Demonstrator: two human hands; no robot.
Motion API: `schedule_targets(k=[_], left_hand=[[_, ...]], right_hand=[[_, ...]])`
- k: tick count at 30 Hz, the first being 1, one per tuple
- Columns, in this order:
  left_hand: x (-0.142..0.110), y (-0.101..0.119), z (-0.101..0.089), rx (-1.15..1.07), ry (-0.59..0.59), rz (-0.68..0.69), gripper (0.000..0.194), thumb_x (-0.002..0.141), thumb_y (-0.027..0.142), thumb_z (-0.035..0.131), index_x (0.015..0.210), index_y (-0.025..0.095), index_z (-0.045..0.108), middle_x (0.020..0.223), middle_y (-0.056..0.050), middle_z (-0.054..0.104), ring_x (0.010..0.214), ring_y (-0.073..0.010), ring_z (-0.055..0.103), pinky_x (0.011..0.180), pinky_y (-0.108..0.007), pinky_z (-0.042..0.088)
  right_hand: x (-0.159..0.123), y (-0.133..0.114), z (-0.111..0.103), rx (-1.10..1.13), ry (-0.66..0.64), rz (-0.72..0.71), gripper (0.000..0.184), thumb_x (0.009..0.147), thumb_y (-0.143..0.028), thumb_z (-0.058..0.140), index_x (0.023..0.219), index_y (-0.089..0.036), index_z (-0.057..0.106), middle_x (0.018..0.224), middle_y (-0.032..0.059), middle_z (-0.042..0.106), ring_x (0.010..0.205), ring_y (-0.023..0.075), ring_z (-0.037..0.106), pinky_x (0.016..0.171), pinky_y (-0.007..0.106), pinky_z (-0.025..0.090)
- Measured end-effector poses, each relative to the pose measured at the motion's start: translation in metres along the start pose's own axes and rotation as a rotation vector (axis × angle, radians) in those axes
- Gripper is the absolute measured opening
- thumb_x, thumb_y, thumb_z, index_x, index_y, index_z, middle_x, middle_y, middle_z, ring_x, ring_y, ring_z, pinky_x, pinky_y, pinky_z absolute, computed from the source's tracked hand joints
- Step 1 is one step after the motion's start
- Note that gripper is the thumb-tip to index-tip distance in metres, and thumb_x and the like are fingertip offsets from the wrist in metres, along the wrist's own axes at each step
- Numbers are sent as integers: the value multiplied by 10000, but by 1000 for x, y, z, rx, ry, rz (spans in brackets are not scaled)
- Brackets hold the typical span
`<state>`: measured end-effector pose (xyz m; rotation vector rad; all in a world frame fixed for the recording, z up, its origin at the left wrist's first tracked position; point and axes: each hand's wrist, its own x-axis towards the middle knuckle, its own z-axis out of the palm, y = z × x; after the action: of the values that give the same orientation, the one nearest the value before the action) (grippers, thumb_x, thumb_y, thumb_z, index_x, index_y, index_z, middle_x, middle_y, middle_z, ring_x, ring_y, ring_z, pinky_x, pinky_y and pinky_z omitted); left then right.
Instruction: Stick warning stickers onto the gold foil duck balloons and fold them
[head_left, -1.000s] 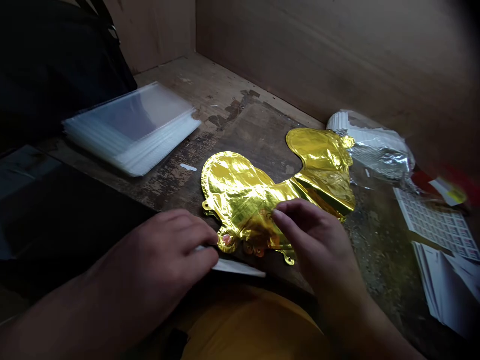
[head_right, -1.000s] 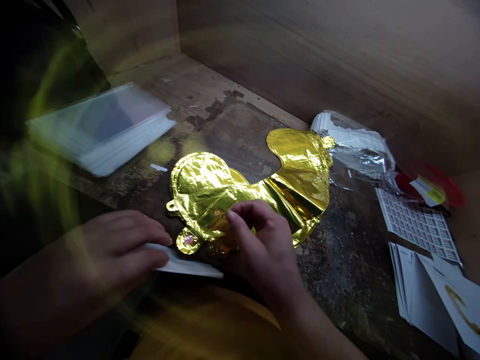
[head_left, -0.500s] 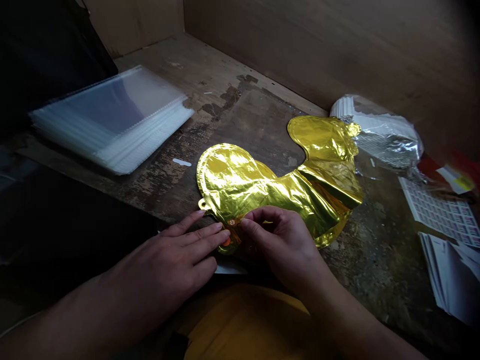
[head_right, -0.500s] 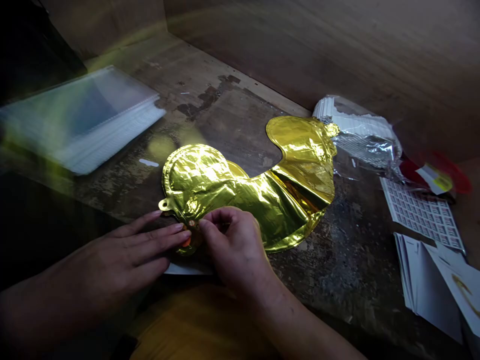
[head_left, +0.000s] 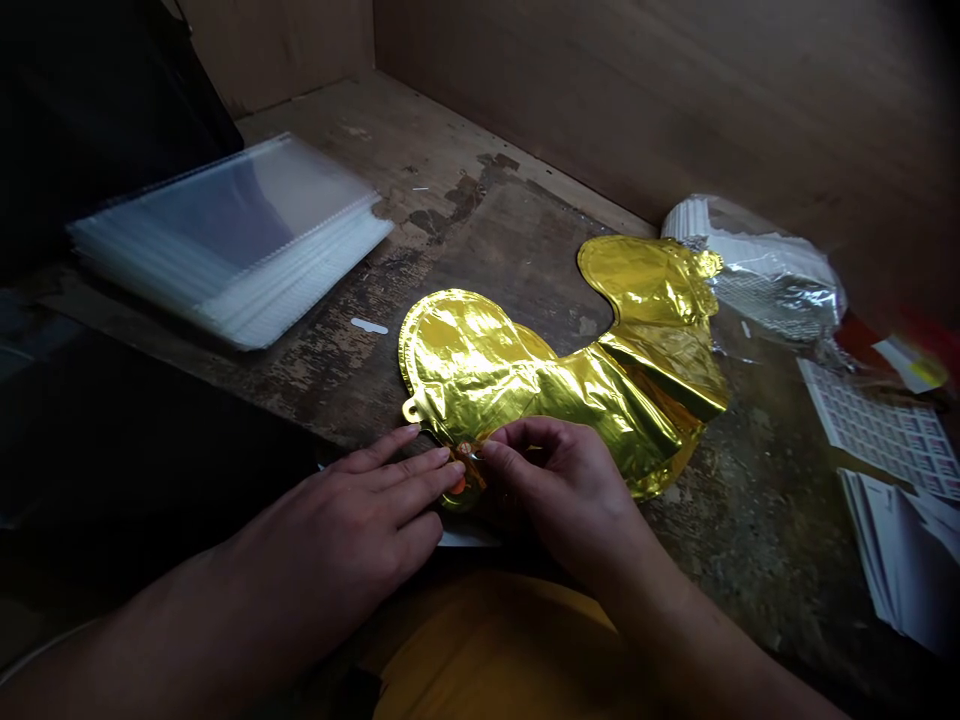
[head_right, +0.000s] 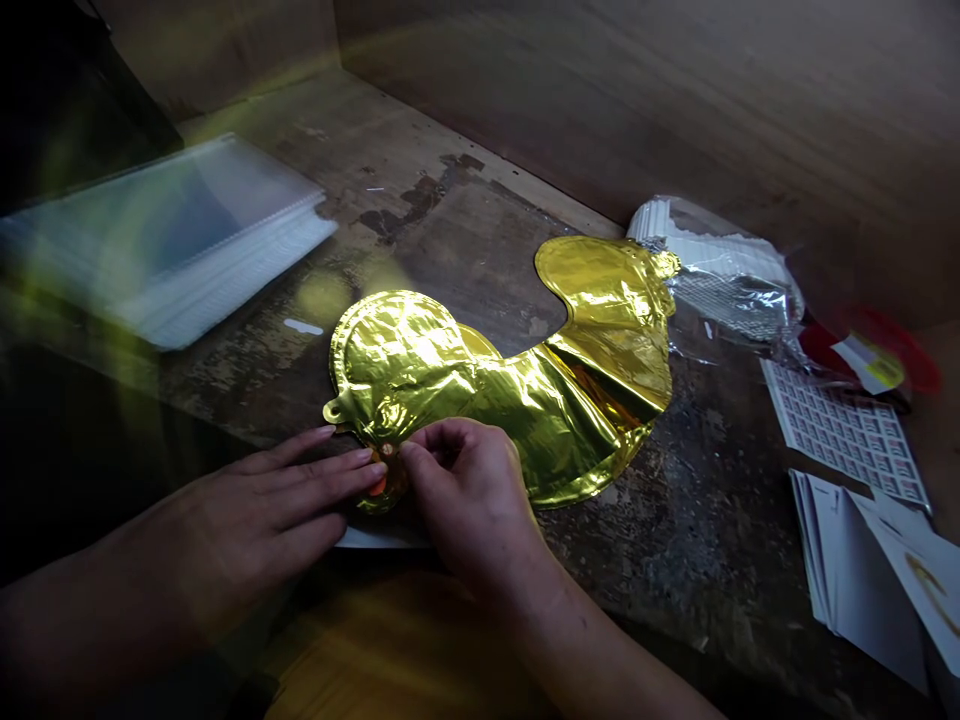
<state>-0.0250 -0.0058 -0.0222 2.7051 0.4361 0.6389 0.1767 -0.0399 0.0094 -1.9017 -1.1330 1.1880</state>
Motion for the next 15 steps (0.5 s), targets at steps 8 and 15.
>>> schedule_targets(k=[8,15], left_hand=[[-2,-1,2,4,12,11,318,937,49,382,827,150,664,1266,-102,672,1270,-177,555,1219,-360,204],[-3,3,5,34,-75,-44,281,953,78,408,883,159,667,1346,-87,620,1291,-176,537,1228,-354,169]], right_hand=[[2,5,3,-99,45,6,214,798,-365,636,716,-173,682,544,-12,576,461,113,486,437,236,369],[2,7,8,-310,84,-122,179,823,-324,631,701,-194,620,638,4,635,532,123,536,508,240,400]])
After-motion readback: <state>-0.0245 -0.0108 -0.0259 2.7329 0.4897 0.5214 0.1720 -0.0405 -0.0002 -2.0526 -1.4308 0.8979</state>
